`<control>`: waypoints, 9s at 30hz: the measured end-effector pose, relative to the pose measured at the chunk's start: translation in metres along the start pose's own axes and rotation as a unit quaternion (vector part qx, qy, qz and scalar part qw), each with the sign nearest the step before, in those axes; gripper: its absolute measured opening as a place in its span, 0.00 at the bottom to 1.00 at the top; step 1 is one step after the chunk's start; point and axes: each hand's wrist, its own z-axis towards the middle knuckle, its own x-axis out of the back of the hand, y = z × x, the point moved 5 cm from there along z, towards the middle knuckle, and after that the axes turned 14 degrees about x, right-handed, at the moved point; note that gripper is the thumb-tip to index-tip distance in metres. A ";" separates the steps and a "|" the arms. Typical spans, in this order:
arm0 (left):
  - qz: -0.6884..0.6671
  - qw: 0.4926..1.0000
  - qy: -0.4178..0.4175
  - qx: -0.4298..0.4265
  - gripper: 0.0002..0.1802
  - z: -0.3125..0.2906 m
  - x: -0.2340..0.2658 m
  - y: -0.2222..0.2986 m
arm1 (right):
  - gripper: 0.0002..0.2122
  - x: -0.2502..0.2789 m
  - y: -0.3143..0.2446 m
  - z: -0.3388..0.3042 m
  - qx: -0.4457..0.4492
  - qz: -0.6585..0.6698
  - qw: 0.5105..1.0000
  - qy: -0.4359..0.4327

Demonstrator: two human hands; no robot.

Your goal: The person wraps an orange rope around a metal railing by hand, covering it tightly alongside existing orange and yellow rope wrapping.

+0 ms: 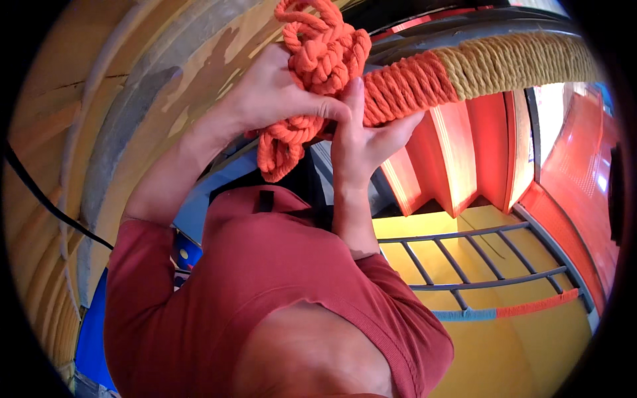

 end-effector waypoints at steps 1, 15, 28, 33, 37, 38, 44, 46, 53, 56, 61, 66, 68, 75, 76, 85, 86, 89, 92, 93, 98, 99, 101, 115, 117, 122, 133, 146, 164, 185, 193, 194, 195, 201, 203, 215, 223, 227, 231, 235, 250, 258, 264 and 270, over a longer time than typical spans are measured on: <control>0.000 1.000 0.005 -0.004 0.38 0.001 -0.001 -0.002 | 0.28 0.000 -0.003 -0.001 0.006 -0.015 1.000 -0.004; -0.157 0.985 0.070 -0.007 0.22 0.011 0.004 0.006 | 0.27 0.015 0.016 0.000 -0.020 0.062 0.998 -0.008; -0.329 0.934 0.127 0.051 0.14 -0.002 0.023 0.027 | 0.26 -0.001 0.042 -0.056 -0.080 0.216 0.969 -0.094; -0.368 0.919 0.034 0.139 0.19 0.030 0.022 -0.057 | 0.34 -0.001 0.045 -0.035 -0.059 0.289 0.943 -0.156; -0.465 0.852 -0.116 0.211 0.17 0.061 -0.003 -0.107 | 0.47 -0.017 0.051 -0.011 0.017 0.355 0.914 -0.197; -0.500 0.822 -0.192 0.193 0.18 0.075 -0.004 -0.130 | 0.53 -0.026 0.053 -0.009 0.000 0.373 0.900 -0.224; -0.434 0.827 -0.273 0.230 0.15 0.076 -0.012 -0.138 | 0.57 -0.026 0.071 -0.001 0.090 0.270 0.860 -0.422; -0.403 0.853 -0.254 0.215 0.12 0.072 -0.018 -0.136 | 0.49 -0.024 0.077 -0.001 0.107 0.274 0.845 -0.446; -0.256 0.889 -0.112 0.362 0.11 0.079 -0.014 -0.182 | 0.30 -0.012 0.061 -0.009 -0.061 0.292 0.876 -0.379; -0.012 0.896 -0.112 0.430 0.13 0.048 -0.006 -0.135 | 0.32 0.000 0.068 -0.010 -0.115 0.251 0.888 -0.369; 0.037 0.961 -0.094 0.258 0.21 0.050 0.027 -0.160 | 0.32 0.002 0.058 0.003 -0.132 0.180 0.844 -0.488; 0.016 0.990 0.138 0.026 0.16 -0.028 0.013 -0.053 | 0.17 0.024 0.048 0.007 -0.235 0.149 0.760 -0.587; 0.072 0.982 0.171 -0.025 0.15 -0.048 -0.011 -0.028 | 0.10 0.031 0.048 0.007 -0.246 0.138 0.724 -0.629; 0.229 0.902 0.343 -0.130 0.14 -0.055 -0.036 -0.017 | 0.10 0.057 0.044 -0.007 -0.325 0.197 0.706 -0.597; 0.237 0.893 0.354 -0.145 0.14 -0.055 -0.038 -0.016 | 0.11 0.060 0.046 -0.006 -0.308 0.188 0.712 -0.602; 0.208 0.922 0.284 -0.160 0.14 -0.065 -0.024 -0.017 | 0.13 0.072 -0.027 0.034 0.112 -0.307 0.685 -0.651; 0.261 0.885 0.300 -0.240 0.13 -0.079 -0.033 -0.013 | 0.12 0.079 -0.031 0.032 0.123 -0.343 0.677 -0.640; 0.315 0.880 0.171 -0.313 0.18 -0.105 -0.086 -0.025 | 0.11 0.091 -0.042 0.027 0.131 -0.390 0.666 -0.623; 0.438 0.848 0.163 -0.248 0.26 -0.095 -0.111 -0.064 | 0.10 0.096 -0.045 0.025 0.156 -0.395 0.672 -0.607; 0.446 0.873 0.106 -0.169 0.27 -0.084 -0.117 -0.090 | 0.10 0.097 -0.044 0.024 0.162 -0.391 0.674 -0.605; -0.344 0.829 -0.307 0.316 0.11 -0.097 -0.198 -0.180 | 0.12 0.105 -0.036 0.023 0.140 -0.379 0.668 -0.625; -0.356 0.815 -0.317 0.331 0.13 -0.103 -0.205 -0.175 | 0.12 0.108 -0.032 0.022 0.129 -0.367 0.671 -0.631; -0.035 0.931 -0.303 0.198 0.14 -0.093 -0.201 -0.158 | 0.11 0.112 -0.021 0.012 0.124 -0.347 0.683 -0.631; 0.229 0.891 0.357 -0.163 0.21 -0.058 -0.043 -0.013 | 0.12 0.079 0.025 -0.083 0.099 -0.248 0.688 -0.675; 0.217 0.889 0.363 -0.173 0.19 -0.055 -0.043 -0.017 | 0.10 0.087 0.000 -0.072 0.049 -0.119 0.754 -0.644; 0.390 0.789 0.421 -0.222 0.27 -0.057 -0.062 -0.008 | 0.09 0.113 -0.030 -0.020 -0.217 0.196 0.833 -0.469; 0.263 0.918 0.296 0.005 0.22 -0.012 -0.055 -0.007 | 0.08 0.070 -0.021 -0.005 -0.016 0.319 0.866 -0.385; 0.171 0.979 0.109 0.026 0.29 0.007 -0.049 -0.013 | 0.05 0.083 -0.024 -0.007 -0.068 0.256 0.906 -0.330; 0.257 0.949 0.102 -0.152 0.31 -0.041 -0.026 -0.034 | 0.12 0.006 -0.064 -0.029 0.075 0.155 0.953 -0.249; 0.243 0.917 0.197 -0.247 0.39 -0.045 -0.037 -0.044 | 0.09 0.001 -0.079 -0.036 -0.034 0.125 0.930 -0.343; 0.065 0.963 0.216 -0.145 0.22 -0.057 -0.040 -0.033 | 0.15 -0.019 -0.091 -0.018 -0.001 -0.044 0.908 -0.416; 0.046 0.967 0.212 -0.136 0.21 -0.059 -0.038 -0.029 | 0.19 -0.023 -0.092 -0.013 0.008 -0.087 0.889 -0.449; 0.039 0.970 0.202 -0.126 0.20 -0.062 -0.038 -0.026 | 0.19 -0.024 -0.091 -0.009 -0.013 -0.065 0.886 -0.458; 0.036 0.984 0.149 -0.094 0.17 -0.062 -0.028 -0.016 | 0.29 0.001 -0.108 -0.001 0.114 -0.084 0.884 -0.446; 0.032 0.986 0.143 -0.085 0.16 -0.061 -0.025 -0.009 | 0.22 0.024 -0.108 0.007 0.215 -0.064 0.902 -0.368; -0.013 0.993 0.115 -0.033 0.12 -0.034 -0.013 -0.002 | 0.30 0.028 0.016 -0.040 -0.010 0.051 0.975 -0.217; -0.002 0.992 0.124 -0.005 0.10 -0.007 -0.020 -0.006 | 0.34 0.036 0.009 -0.041 0.127 -0.052 0.962 -0.238; -0.009 0.992 0.129 0.002 0.10 0.010 -0.023 -0.009 | 0.34 0.034 0.003 -0.042 0.115 -0.029 0.967 -0.226; -0.040 0.991 0.129 0.023 0.10 0.032 -0.021 -0.016 | 0.30 0.029 0.004 -0.036 -0.021 0.068 0.976 -0.207; -0.066 0.987 0.144 0.040 0.11 0.040 -0.017 -0.023 | 0.26 0.022 0.015 -0.019 -0.248 0.232 0.914 -0.221; -0.042 0.971 0.235 0.017 0.16 0.056 0.003 -0.066 | 0.33 0.031 0.082 -0.006 -0.245 0.354 0.821 -0.374; -0.210 0.951 0.148 0.174 0.19 0.042 0.004 -0.082 | 0.39 -0.046 0.071 0.025 0.105 0.189 0.901 -0.377; -0.159 0.943 0.100 0.276 0.28 0.023 0.017 -0.077 | 0.36 -0.114 0.065 0.045 0.457 0.095 0.798 -0.380; -0.171 0.942 0.081 0.278 0.25 0.015 0.017 -0.083 | 0.27 -0.120 0.084 0.024 0.330 0.076 0.825 -0.452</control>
